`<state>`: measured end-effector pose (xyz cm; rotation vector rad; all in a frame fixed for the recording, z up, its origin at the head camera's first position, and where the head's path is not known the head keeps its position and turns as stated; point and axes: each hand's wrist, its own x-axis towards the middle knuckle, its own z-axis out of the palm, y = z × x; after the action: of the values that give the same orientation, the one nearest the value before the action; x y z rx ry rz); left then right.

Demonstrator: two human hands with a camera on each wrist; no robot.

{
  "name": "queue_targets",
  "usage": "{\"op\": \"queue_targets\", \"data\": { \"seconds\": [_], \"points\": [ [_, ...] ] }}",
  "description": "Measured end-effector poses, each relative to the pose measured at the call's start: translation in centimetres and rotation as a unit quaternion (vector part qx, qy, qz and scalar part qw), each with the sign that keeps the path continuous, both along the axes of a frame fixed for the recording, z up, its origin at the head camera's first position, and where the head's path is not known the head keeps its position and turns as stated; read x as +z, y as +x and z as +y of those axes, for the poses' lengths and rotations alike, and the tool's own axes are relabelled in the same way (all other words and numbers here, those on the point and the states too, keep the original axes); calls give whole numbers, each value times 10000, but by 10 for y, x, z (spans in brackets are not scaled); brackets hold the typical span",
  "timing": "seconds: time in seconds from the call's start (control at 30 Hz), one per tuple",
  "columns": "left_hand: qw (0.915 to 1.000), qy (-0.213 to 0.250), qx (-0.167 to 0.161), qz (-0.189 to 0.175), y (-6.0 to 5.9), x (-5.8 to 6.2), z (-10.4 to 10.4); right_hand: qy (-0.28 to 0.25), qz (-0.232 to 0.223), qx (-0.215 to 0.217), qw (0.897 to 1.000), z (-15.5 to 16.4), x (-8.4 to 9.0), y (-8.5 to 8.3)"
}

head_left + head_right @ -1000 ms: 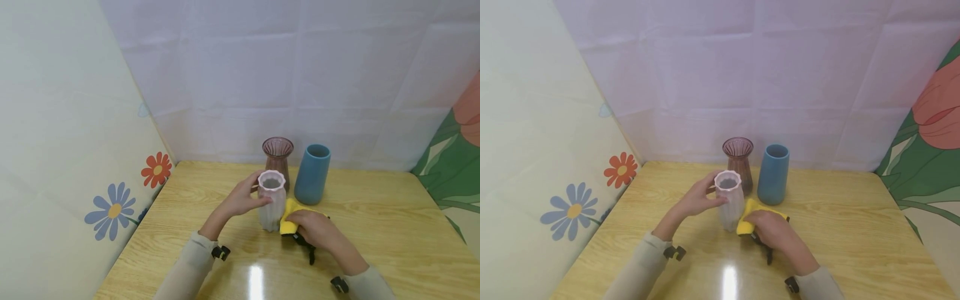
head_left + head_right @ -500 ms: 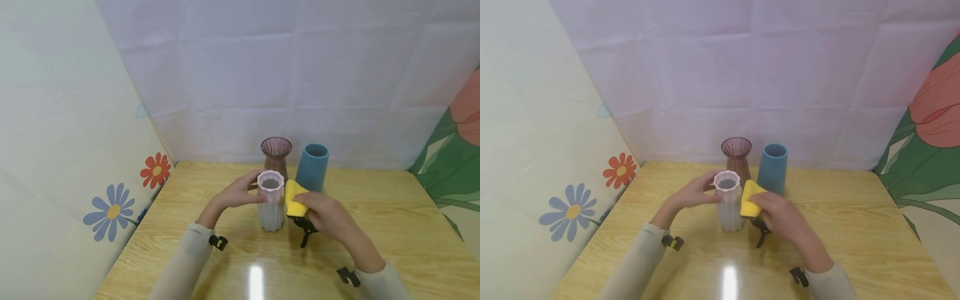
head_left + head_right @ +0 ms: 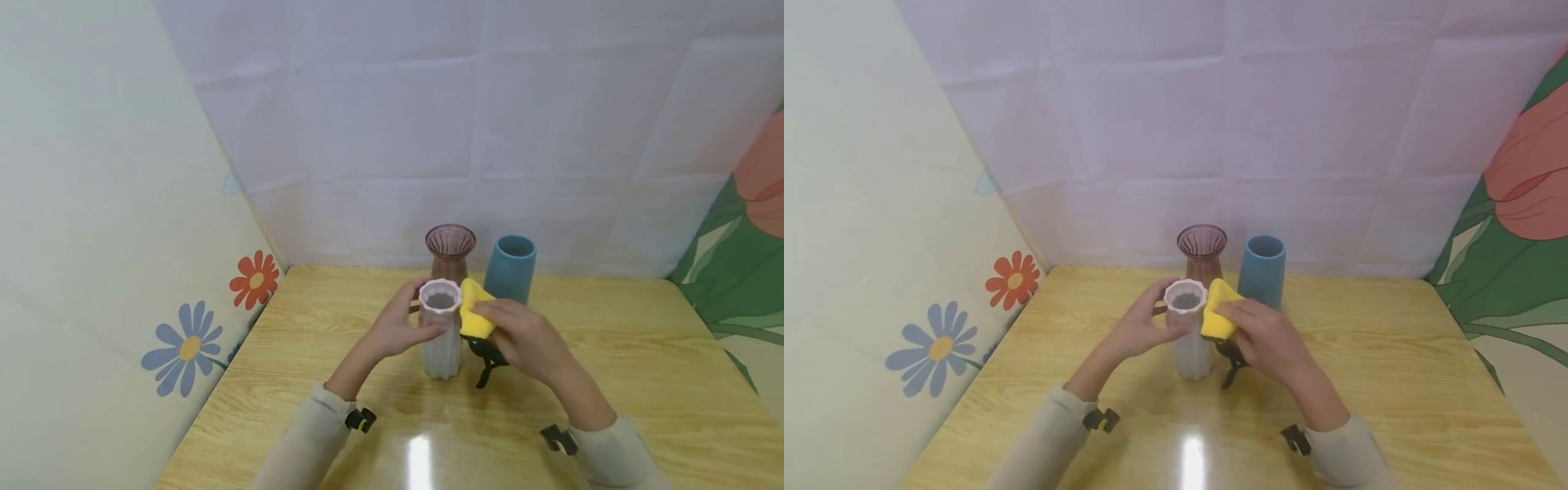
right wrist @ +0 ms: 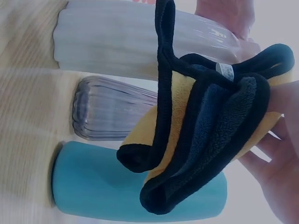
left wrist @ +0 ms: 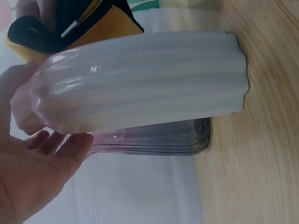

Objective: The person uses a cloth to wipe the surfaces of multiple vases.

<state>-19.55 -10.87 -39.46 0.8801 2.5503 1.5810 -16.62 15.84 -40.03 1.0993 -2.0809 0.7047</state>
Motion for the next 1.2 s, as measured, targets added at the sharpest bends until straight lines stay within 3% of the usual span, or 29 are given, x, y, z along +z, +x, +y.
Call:
{"op": "queue_targets", "data": {
  "seconds": [0.17, 0.63, 1.2],
  "points": [
    [9996, 30, 278, 70, 2, -3, 5, 18, -132, 93, 9999, -5, -4, -4],
    [9992, -102, 392, -33, 0, -3, 5, 166, -345, 193, 9991, -9, -12, -7],
    [9996, -196, 198, -99, -2, 2, 2, 106, -326, 179, 9993, -12, -17, -3]
  ]
}}
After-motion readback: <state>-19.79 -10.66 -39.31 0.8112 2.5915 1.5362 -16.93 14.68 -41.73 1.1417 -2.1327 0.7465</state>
